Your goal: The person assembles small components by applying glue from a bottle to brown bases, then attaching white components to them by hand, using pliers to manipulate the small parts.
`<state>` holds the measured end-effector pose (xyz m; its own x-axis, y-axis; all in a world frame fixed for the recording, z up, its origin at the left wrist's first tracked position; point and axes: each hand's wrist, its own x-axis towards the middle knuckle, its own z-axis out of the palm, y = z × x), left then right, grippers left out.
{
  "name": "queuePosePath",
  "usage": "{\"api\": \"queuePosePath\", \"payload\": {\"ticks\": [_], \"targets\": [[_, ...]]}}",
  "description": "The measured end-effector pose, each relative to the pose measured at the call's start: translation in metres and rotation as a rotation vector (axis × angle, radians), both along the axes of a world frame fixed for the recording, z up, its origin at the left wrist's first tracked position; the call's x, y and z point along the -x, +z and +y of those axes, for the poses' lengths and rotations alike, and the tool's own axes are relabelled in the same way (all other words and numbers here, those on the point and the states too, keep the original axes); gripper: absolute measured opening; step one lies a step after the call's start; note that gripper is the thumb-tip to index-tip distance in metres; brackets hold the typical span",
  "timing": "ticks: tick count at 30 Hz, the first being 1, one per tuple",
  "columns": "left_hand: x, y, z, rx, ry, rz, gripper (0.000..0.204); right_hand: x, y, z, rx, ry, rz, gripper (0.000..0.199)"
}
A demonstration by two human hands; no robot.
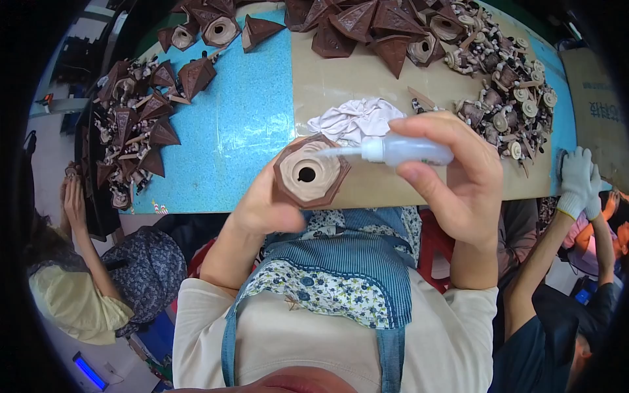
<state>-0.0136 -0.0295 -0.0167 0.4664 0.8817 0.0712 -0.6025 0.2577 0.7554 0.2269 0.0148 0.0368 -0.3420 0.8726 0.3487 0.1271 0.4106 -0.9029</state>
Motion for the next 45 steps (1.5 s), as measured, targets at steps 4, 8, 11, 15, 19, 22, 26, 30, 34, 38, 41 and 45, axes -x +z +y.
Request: {"api": "queuePosePath", "payload": {"ticks": [4, 8, 11, 15, 19, 22, 26, 30, 34, 38, 41, 45], "targets": [[0.002, -0.001, -0.006, -0.029, 0.016, 0.232, 0.079, 0.013, 0.021, -0.017, -0.177, -0.064, -0.180, 0.032], [0.005, 0.001, -0.004, -0.085, -0.065, 0.230, 0.074, 0.023, 0.030, -0.025, -0.318, -0.006, -0.295, 0.031], [0.001, 0.000, -0.007, -0.035, -0.024, 0.158, 0.071, 0.028, 0.034, -0.029, -0.358, -0.032, -0.324, 0.030], [0.001, -0.003, -0.006, -0.056, -0.041, 0.152, 0.069, 0.030, 0.034, -0.028, -0.404, 0.009, -0.355, 0.028], [0.001, -0.001, -0.006, -0.077, -0.059, 0.150, 0.066, 0.030, 0.035, -0.029, -0.433, 0.020, -0.382, 0.027], [0.000, -0.001, -0.005, -0.093, -0.047, 0.158, 0.067, 0.029, 0.035, -0.028, -0.446, 0.024, -0.385, 0.027], [0.000, -0.001, -0.007, -0.073, -0.043, 0.155, 0.067, 0.030, 0.032, -0.028, -0.446, 0.013, -0.370, 0.026], [0.003, 0.004, -0.009, -0.020, 0.012, 0.221, 0.068, 0.024, 0.021, -0.029, -0.249, -0.018, -0.225, 0.027], [0.012, 0.010, -0.008, 0.076, 0.022, 0.372, 0.068, 0.011, -0.005, -0.017, 0.104, -0.053, 0.117, 0.032], [0.024, 0.029, -0.008, 0.092, 0.007, 0.695, 0.070, 0.018, -0.023, 0.001, 0.324, -0.053, 0.240, 0.036], [0.035, 0.035, -0.009, -0.288, 0.169, 1.253, 0.076, 0.028, -0.041, 0.023, 0.284, 0.005, 0.249, 0.035], [0.041, 0.047, -0.002, -0.719, 0.366, 1.549, 0.079, 0.044, -0.062, 0.059, 0.045, -0.015, 0.115, 0.034]]}}
